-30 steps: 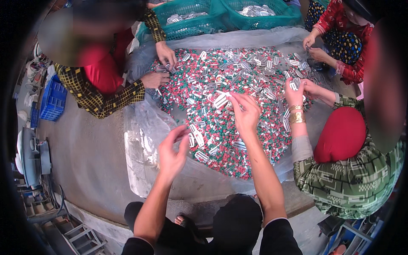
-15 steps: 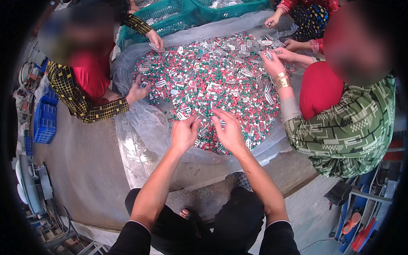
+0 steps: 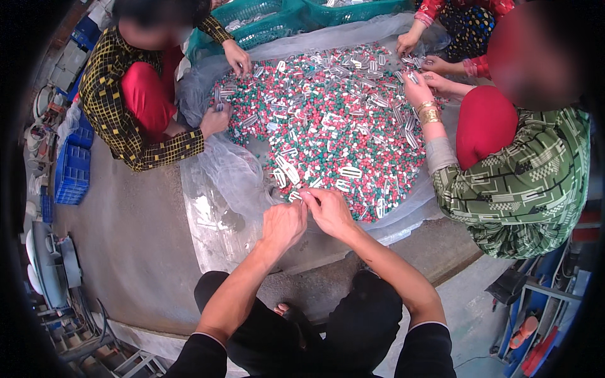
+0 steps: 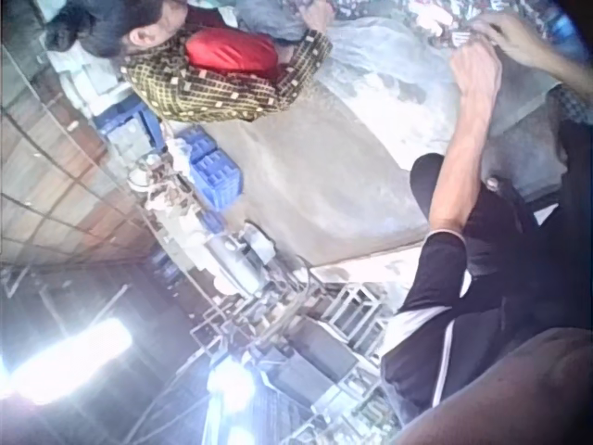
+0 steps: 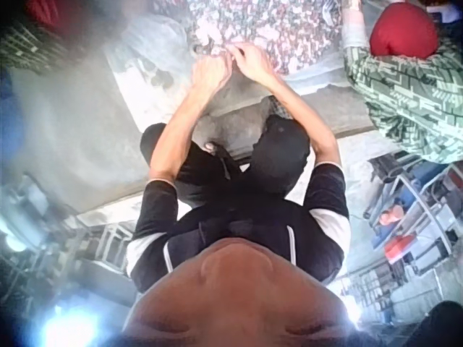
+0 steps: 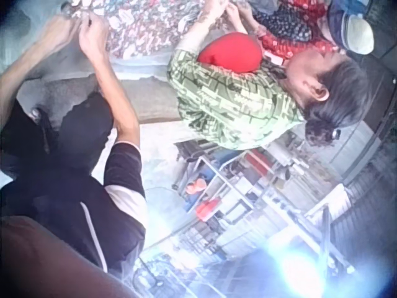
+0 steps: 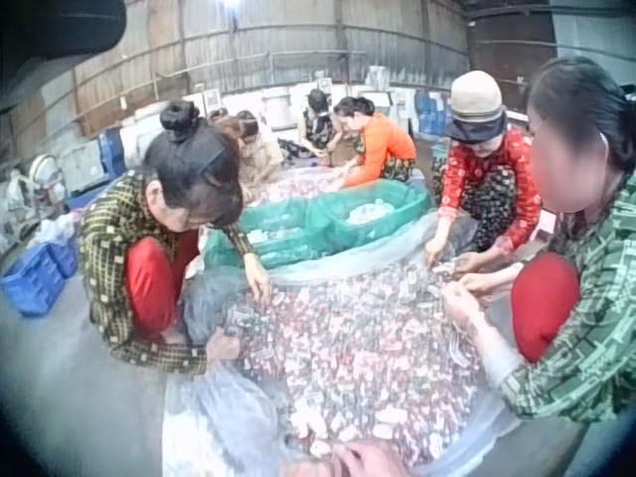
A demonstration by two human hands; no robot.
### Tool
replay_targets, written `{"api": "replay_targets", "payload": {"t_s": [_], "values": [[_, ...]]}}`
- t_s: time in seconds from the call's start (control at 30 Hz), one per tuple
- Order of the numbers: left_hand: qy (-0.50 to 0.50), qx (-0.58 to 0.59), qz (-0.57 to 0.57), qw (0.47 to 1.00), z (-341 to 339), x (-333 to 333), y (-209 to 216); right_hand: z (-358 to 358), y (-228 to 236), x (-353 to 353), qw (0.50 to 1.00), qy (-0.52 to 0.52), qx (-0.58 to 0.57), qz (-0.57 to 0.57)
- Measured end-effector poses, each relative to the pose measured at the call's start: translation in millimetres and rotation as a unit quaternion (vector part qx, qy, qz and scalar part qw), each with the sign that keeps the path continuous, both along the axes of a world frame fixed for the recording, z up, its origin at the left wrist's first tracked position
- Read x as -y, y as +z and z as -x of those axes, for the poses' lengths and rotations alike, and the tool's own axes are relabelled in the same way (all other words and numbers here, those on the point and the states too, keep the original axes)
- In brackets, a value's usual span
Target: The person sits on the floor and assembles small hair clips by hand, snapping together white plastic frames with red and green components. They repeatedly pick up parts from a large pile, join them, and place the finished clips back onto the pile.
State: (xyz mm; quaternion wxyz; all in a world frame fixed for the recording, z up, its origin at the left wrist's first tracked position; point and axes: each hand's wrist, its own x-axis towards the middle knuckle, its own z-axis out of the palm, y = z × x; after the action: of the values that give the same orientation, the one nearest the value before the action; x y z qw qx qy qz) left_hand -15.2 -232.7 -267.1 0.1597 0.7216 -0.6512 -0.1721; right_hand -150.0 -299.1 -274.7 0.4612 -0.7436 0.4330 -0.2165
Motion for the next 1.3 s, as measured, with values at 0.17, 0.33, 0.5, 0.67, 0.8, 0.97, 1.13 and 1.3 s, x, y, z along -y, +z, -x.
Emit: {"api": "replay_targets", "payload": {"t_s": [0.17, 0.33, 0.5, 0.67, 0.8, 0.97, 1.13, 1.3], "values": [[-0.111, -0.032, 0.004, 0.993, 43.8, -25.5, 19.6, 44.8, -68.3, 48.8, 0.875, -0.304, 0.169, -0.336], [0.003, -0.091, -0.012, 0.996, 24.8, -23.7, 6.3, 41.2, -44.0, 28.8, 0.913, -0.162, 0.161, -0.337], [0.126, -0.597, -0.068, 0.789, -14.3, -2.9, -20.3, 15.5, -7.7, 18.6, 0.882, -0.069, 0.277, -0.374], [0.150, -0.740, -0.147, 0.639, 8.6, 4.8, -10.6, 11.7, -6.2, 12.1, 0.917, -0.055, 0.208, -0.336], [0.164, -0.757, -0.132, 0.618, -12.5, -3.7, -26.2, -11.5, -25.0, 19.9, 0.879, -0.105, 0.263, -0.383], [0.272, -0.763, -0.096, 0.579, -43.3, -17.8, -37.4, -64.2, -78.1, 65.3, 0.977, 0.103, -0.011, 0.184], [0.337, -0.682, -0.098, 0.642, -64.3, -42.0, -40.7, -112.6, -109.6, 82.0, 0.910, 0.241, -0.179, 0.286], [0.395, -0.669, -0.076, 0.625, -66.3, -33.7, -37.3, -96.3, -94.1, 90.2, 0.991, 0.108, -0.054, 0.052]]}}
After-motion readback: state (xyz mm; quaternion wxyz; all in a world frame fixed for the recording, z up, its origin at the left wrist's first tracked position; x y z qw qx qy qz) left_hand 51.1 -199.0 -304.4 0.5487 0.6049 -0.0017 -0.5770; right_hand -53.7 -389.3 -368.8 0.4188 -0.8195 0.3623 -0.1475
